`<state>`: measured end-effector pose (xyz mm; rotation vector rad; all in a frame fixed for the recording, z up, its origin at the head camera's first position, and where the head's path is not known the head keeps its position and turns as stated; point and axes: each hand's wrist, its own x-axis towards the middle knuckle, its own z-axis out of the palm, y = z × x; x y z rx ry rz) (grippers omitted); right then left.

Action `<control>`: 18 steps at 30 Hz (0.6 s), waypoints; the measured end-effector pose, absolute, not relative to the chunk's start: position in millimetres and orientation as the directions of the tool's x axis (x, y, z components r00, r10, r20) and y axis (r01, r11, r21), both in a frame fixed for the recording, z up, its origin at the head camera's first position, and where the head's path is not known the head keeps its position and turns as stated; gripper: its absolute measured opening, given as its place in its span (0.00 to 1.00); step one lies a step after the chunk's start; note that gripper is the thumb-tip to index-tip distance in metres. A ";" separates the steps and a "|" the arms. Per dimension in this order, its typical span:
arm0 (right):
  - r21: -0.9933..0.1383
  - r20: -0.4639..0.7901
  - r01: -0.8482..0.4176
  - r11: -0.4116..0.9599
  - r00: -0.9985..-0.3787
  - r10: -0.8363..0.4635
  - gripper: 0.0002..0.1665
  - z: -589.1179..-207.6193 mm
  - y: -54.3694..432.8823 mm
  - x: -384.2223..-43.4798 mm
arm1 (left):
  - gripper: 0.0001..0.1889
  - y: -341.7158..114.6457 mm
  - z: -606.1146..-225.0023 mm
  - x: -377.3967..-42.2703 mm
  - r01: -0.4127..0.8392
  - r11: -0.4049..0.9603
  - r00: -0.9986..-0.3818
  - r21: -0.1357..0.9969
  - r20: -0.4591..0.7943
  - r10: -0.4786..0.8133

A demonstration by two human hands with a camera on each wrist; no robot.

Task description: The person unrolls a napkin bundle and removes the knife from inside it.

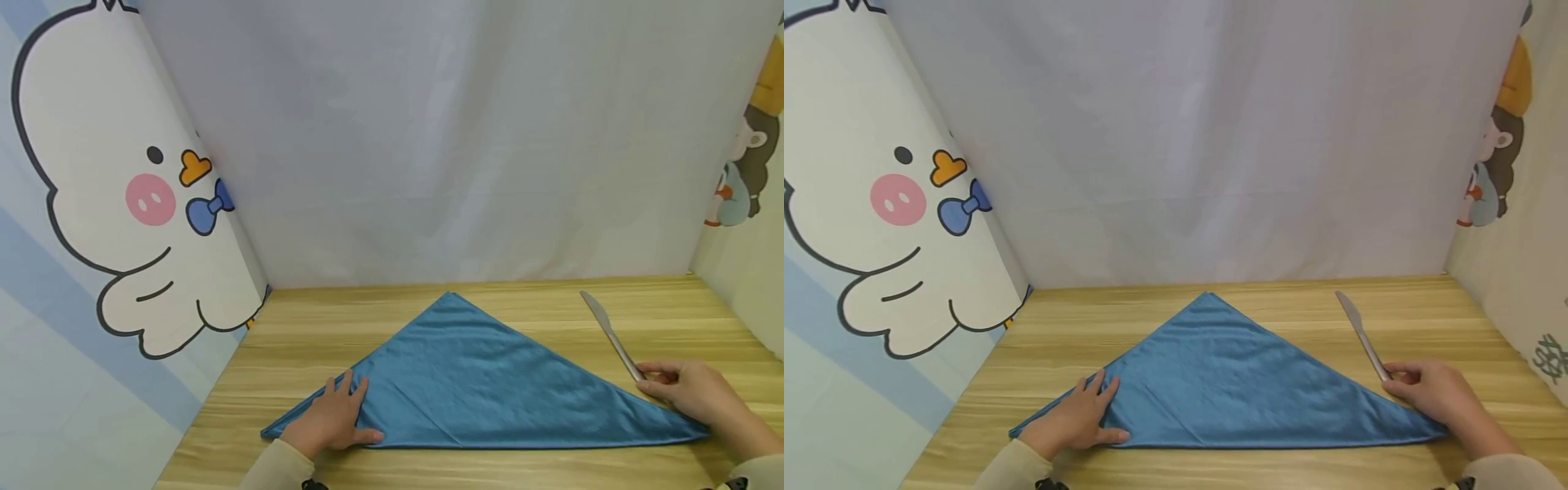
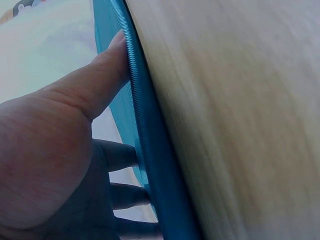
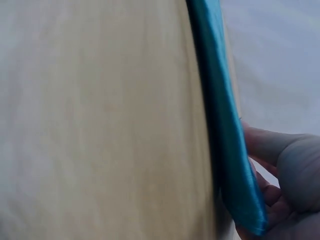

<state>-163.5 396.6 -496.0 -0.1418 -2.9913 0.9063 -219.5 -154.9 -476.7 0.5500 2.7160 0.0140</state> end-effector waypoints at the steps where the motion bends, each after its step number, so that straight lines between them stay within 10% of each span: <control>1: -0.556 -0.021 0.095 0.826 -0.995 0.100 0.33 -496.1 395.9 -163.8 | 0.53 -155.1 -476.4 -219.2 0.371 0.925 -0.856 0.084 -0.355 0.375; 18: -0.493 -0.061 0.069 0.867 -0.997 0.045 0.32 -491.4 395.8 -160.6 | 0.54 -159.1 -482.1 -219.2 0.391 0.918 -0.845 0.069 -0.368 0.388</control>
